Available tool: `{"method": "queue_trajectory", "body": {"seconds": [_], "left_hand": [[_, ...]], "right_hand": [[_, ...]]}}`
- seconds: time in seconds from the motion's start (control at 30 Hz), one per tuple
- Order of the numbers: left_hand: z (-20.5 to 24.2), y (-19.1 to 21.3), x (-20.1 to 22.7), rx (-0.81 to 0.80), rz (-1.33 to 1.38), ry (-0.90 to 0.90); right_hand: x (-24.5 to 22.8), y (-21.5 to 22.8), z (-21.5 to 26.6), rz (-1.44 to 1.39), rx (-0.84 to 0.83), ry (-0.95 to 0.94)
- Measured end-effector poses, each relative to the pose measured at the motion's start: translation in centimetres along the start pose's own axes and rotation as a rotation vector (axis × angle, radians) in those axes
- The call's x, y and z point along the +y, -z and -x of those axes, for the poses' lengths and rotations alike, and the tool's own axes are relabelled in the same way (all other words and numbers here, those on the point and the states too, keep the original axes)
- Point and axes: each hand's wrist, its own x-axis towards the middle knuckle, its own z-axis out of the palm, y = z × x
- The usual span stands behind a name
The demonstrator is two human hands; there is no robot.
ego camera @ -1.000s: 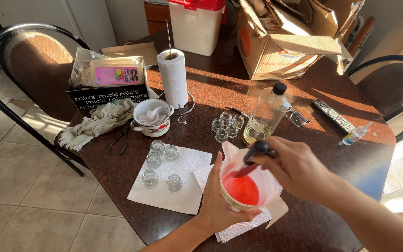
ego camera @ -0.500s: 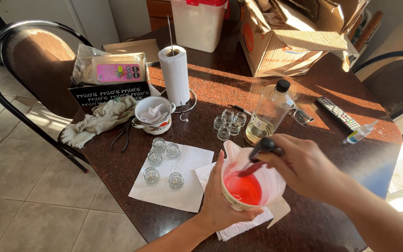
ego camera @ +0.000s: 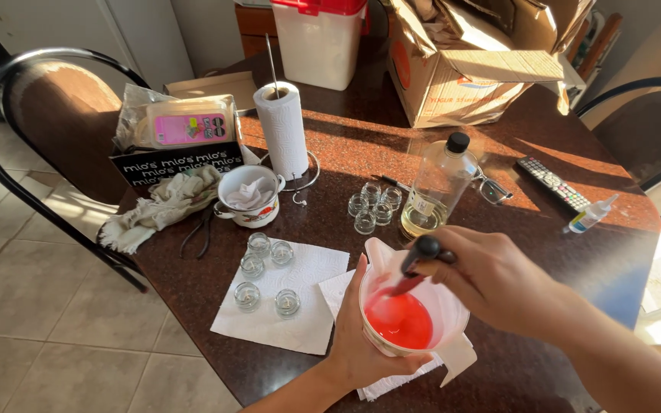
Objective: Stirring red liquid wax in a pitcher and checking its temperature with a digital thermometer
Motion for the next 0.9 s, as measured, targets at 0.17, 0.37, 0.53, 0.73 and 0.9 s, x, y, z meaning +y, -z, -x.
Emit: {"method": "queue_trajectory", "body": {"seconds": [0.17,0.37,0.53,0.73,0.9], "left_hand": [[-0.4,0.3,0.3,-0.005,-0.056,0.07],[-0.4,0.1,-0.7,-0.003,-0.123,0.053],[-0.9,-0.3,-0.7,-0.077,0.227,0.041],[-0.5,-0.6,-3.3,0.024,0.265,0.068],[-3.7,-1.0,8.4,-0.224,0.811,-0.102]], "right_hand": [[1.5,0.5,2.5,0.07,-0.096,-0.198],[0.6,-1.0,2.3,-0.068,-0.071,-0.077],[1.5,-2.4,1.8,-0.065,0.014,-0.067],[2.5,-1.5,2.4,0.079,0.072,-0.177],[1.5,0.0,3.3,-0.086,-0.076,-0.11]]}}
